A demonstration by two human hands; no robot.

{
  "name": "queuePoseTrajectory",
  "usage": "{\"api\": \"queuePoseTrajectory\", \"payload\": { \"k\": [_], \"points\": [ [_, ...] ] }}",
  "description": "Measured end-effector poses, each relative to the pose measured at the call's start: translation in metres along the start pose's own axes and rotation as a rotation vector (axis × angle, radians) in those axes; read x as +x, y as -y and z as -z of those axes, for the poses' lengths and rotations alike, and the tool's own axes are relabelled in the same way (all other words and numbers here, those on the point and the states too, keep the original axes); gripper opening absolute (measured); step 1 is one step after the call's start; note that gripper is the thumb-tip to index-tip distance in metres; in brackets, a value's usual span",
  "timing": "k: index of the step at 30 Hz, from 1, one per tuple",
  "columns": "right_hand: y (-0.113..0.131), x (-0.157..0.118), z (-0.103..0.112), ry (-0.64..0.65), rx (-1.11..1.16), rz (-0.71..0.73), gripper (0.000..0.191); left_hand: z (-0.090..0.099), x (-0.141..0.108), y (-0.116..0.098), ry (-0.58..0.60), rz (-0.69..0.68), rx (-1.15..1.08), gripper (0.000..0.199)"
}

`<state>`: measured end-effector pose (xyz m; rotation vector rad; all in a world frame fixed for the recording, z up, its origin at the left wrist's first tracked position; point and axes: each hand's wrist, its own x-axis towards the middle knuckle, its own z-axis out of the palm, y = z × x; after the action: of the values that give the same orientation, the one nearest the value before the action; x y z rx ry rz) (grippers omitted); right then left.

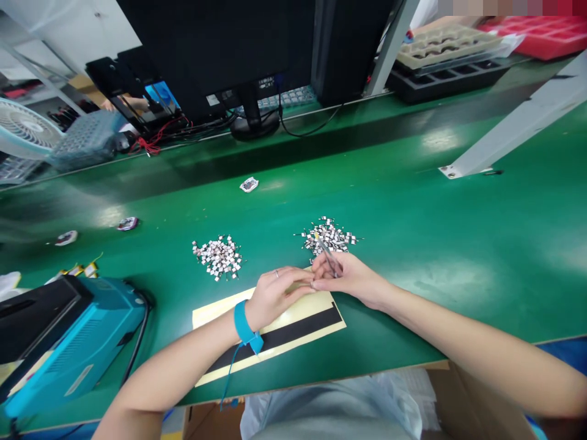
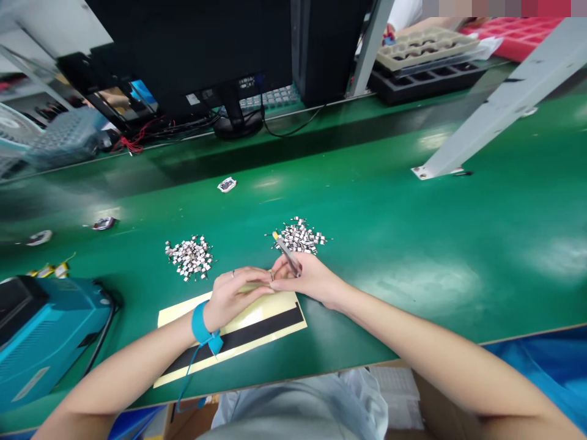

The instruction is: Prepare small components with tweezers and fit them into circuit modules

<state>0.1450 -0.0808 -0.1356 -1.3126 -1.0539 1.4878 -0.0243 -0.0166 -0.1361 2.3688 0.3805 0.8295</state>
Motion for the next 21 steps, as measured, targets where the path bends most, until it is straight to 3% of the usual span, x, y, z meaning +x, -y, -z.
{"api": "queuePoseTrajectory", "payload": {
  "k": [2, 4, 6, 9, 11, 13, 16, 18, 21],
  "points": [
    [0.003, 0.001, 0.008, -0.096, -0.183, 0.088, 0.027, 0.019, 0.010, 0.010, 0.086, 0.021, 0.155, 0.018],
    [0.006, 0.001, 0.017, -0.255, -0.410, 0.185, 0.021, 0.045, 0.019, 0.027, 0.140, 0.144, 0.401, 0.015],
    [0.008, -0.001, 0.024, -0.317, -0.586, 0.237, 0.017, 0.074, 0.026, 0.048, 0.169, 0.303, 0.632, 0.017],
    [0.008, -0.009, 0.027, -0.181, -0.761, 0.217, 0.014, 0.107, 0.029, 0.079, 0.340, 0.382, 0.698, 0.022],
    [0.008, -0.014, 0.026, -0.052, -0.836, 0.161, 0.014, 0.118, 0.028, 0.093, 0.498, 0.333, 0.627, 0.023],
    [0.010, -0.018, 0.024, 0.075, -0.898, 0.108, 0.018, 0.120, 0.025, 0.100, 0.580, 0.282, 0.587, 0.023],
    [0.014, -0.021, 0.026, 0.238, -0.993, 0.084, 0.022, 0.119, 0.023, 0.104, 0.591, 0.260, 0.587, 0.022],
    [0.018, -0.022, 0.027, 0.280, -1.014, 0.108, 0.024, 0.119, 0.022, 0.104, 0.567, 0.265, 0.585, 0.022],
    [0.019, -0.026, 0.025, 0.304, -1.031, 0.134, 0.025, 0.118, 0.025, 0.097, 0.437, 0.284, 0.517, 0.021]
  ]
}}
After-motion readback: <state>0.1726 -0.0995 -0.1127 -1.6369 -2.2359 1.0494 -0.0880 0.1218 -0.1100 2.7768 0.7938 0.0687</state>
